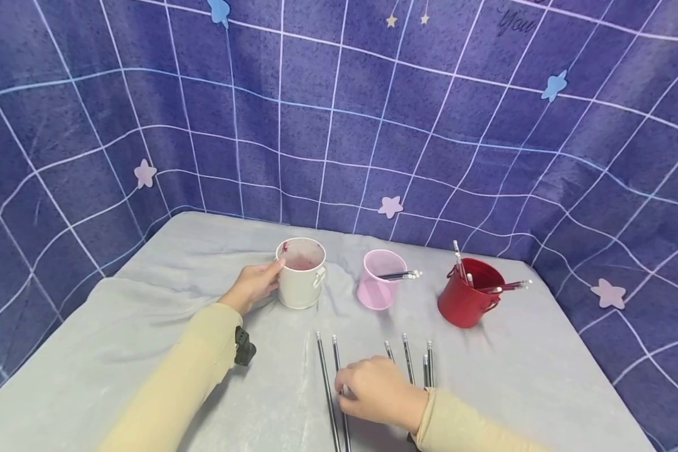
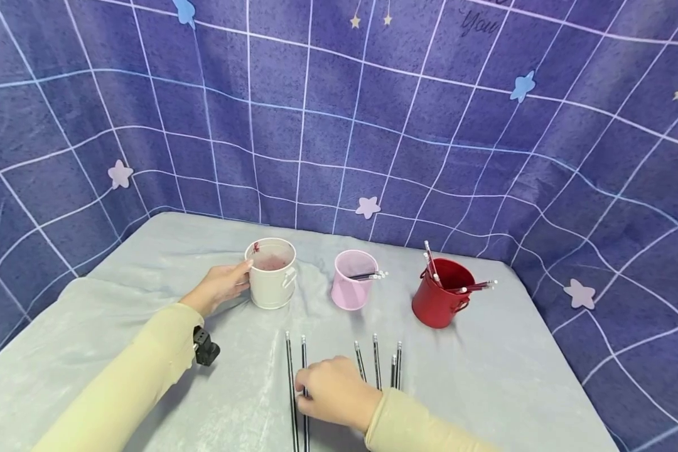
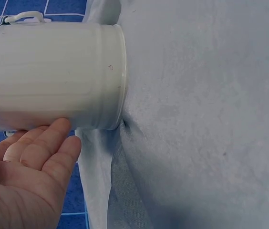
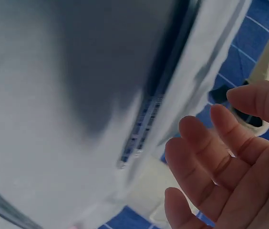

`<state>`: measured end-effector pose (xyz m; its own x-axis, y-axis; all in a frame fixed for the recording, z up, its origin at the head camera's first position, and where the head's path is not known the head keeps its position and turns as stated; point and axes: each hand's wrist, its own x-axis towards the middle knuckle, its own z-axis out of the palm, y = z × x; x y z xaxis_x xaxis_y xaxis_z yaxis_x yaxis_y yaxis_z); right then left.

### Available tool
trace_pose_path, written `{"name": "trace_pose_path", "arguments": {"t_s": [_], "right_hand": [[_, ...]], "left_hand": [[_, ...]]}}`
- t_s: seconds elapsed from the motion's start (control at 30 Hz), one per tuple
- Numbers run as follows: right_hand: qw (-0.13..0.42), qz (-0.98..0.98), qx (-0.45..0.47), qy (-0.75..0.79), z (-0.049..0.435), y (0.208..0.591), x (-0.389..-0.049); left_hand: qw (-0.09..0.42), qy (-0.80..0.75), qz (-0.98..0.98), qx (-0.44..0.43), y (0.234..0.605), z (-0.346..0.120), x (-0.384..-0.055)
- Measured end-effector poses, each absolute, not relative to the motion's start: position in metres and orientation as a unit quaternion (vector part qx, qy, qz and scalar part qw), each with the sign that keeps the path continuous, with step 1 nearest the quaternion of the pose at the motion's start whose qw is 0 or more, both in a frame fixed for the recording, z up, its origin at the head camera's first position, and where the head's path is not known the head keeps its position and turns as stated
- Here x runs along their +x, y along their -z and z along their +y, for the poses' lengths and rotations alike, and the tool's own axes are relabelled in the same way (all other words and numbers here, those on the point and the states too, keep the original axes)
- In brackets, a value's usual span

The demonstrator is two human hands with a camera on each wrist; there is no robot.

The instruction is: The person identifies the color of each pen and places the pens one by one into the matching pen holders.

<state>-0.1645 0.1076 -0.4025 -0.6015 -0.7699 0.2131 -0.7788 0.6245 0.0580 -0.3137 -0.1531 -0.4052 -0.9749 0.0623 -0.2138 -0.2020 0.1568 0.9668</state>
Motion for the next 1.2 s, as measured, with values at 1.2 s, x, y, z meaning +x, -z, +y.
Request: {"name": "trace_pose_path", "arguments": {"t_s": [1.2], "right_hand": [[-0.061, -0.940, 0.336, 0.019, 0.104, 0.421, -0.202]], "left_hand": [[0.108, -0.637, 0.762, -0.042, 0.404, -0.153, -0.317]]}}
